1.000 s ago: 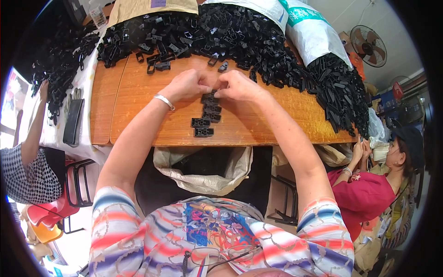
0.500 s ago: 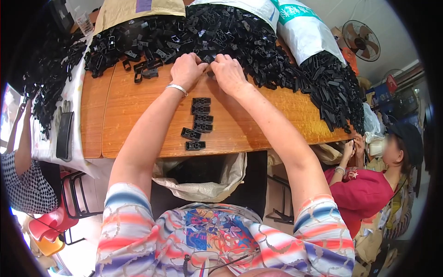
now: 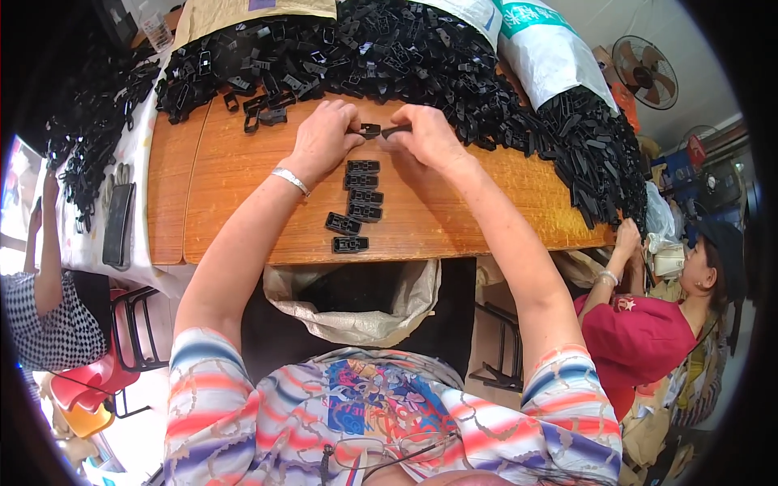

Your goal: Sorting and inspecting small black plastic components at a workshop table.

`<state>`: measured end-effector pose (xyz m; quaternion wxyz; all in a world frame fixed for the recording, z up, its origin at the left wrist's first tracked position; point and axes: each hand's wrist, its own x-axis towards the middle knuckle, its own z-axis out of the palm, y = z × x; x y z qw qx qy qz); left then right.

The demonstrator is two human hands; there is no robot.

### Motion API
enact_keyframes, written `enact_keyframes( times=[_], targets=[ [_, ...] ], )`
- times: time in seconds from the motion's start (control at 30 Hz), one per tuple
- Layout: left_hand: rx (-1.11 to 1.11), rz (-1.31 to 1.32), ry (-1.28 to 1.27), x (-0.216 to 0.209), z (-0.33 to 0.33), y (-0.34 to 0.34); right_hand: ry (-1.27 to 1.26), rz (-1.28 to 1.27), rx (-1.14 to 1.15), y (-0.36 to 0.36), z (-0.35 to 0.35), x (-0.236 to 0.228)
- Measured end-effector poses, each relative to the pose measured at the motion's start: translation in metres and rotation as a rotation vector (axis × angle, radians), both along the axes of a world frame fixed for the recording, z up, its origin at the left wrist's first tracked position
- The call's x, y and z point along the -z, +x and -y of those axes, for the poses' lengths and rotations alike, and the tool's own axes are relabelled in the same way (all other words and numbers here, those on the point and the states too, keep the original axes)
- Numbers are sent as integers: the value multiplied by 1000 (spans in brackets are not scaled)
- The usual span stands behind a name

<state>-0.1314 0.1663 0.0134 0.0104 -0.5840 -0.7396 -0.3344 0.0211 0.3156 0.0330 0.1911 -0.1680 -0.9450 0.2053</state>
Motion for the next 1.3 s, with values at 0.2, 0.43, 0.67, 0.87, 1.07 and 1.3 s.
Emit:
enact_keyframes(
  times=[0.2, 0.43, 0.67, 0.87, 1.07, 1.3],
  targets=[
    [-52, 153, -9, 3, 6, -4, -130, -255, 33, -34, 29, 0],
    [-65, 181, -30, 9, 2, -9, -98, -181, 21, -39, 30, 18],
    [-65, 212, -103, 3, 1, -10, -211, -102, -36, -25, 22, 13],
    [-48, 234, -139, 2, -2, -14, -40, 11, -41, -34, 18, -1],
    [40, 586, -219, -4, -11, -27, -22, 177, -66, -40, 14, -12],
    [-34, 295, -222, -3, -17, -21, -251, 216, 17, -36, 12, 2]
  ],
)
